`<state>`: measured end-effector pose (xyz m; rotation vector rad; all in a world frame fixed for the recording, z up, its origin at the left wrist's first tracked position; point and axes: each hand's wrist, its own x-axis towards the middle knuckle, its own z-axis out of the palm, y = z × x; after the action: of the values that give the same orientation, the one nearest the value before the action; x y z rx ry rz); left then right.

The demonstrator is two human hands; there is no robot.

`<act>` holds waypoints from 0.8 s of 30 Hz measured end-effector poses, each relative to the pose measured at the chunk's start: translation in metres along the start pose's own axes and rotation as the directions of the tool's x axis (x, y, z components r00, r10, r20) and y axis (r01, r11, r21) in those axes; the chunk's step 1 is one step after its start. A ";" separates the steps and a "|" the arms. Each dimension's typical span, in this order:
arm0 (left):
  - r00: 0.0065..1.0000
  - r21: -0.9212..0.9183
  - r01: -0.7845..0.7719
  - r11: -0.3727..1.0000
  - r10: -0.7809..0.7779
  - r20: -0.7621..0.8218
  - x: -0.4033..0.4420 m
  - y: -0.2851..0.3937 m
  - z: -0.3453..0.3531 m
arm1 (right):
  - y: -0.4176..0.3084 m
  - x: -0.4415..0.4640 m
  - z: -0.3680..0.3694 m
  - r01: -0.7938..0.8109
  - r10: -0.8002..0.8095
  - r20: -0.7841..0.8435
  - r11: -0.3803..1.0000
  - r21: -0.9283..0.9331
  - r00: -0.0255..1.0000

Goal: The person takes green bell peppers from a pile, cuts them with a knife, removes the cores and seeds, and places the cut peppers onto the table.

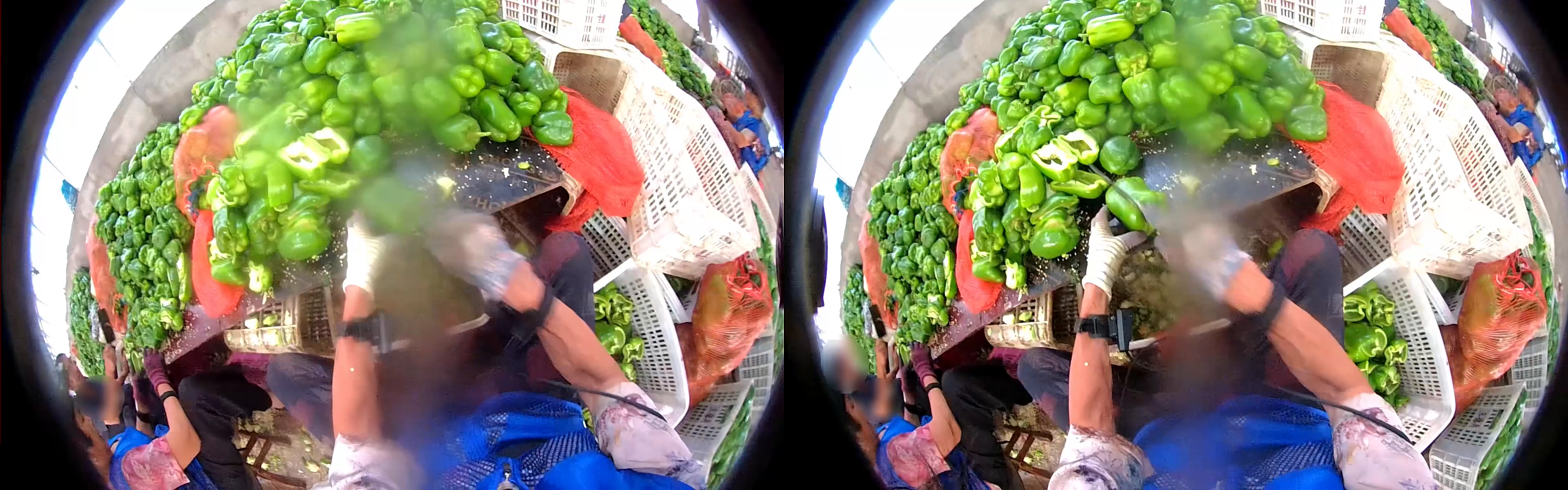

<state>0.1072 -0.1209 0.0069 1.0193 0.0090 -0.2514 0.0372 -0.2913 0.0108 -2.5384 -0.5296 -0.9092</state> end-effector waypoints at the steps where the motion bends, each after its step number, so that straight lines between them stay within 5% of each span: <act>1: 0.999 0.148 -0.033 0.988 0.035 -0.008 -0.001 -0.004 -0.004 | -0.001 -0.006 0.018 -0.030 0.035 0.081 0.998 -0.060 0.996; 4: 0.999 0.214 -0.023 0.977 0.030 -0.032 -0.006 0.006 0.000 | -0.014 -0.001 0.028 -0.010 0.045 0.155 0.975 -0.221 0.987; 8: 0.999 -0.010 -0.039 0.999 0.039 0.011 -0.020 0.013 0.010 | -0.010 0.000 0.004 -0.118 0.105 0.213 0.992 0.050 0.971; 10: 0.996 -0.013 -0.070 0.997 0.071 0.049 -0.011 0.004 -0.001 | -0.009 -0.001 -0.025 -0.093 0.091 0.019 0.991 0.096 0.996; 11: 0.999 0.008 -0.036 0.999 0.036 -0.011 -0.003 0.002 -0.005 | -0.009 0.000 -0.036 -0.076 0.086 -0.080 0.990 0.123 0.993; 14: 0.998 0.130 0.042 0.991 -0.035 -0.056 -0.009 0.004 0.007 | 0.023 0.001 -0.026 -0.294 0.308 0.108 0.947 -0.125 0.945; 17: 0.998 0.323 0.029 0.946 -0.047 0.049 -0.001 0.002 0.010 | 0.047 -0.036 0.019 -0.106 0.102 0.068 0.993 0.057 0.992; 18: 1.000 0.219 0.000 0.976 0.000 0.002 -0.003 0.002 0.016 | 0.015 -0.024 -0.006 -0.298 0.289 0.253 0.955 -0.004 0.923; 23: 0.956 0.094 -0.235 0.968 0.247 -0.159 0.026 0.006 0.018 | -0.016 0.009 -0.031 -0.268 0.327 0.386 0.942 -0.200 0.863; 24: 0.945 0.079 -0.290 0.954 0.298 -0.138 0.038 0.012 0.012 | -0.011 0.015 -0.026 -0.229 0.262 0.296 0.963 -0.142 0.919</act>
<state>0.1454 -0.1330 0.0192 1.0801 -0.0157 0.0982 0.0296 -0.2912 0.0423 -2.7825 -0.2441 -0.4578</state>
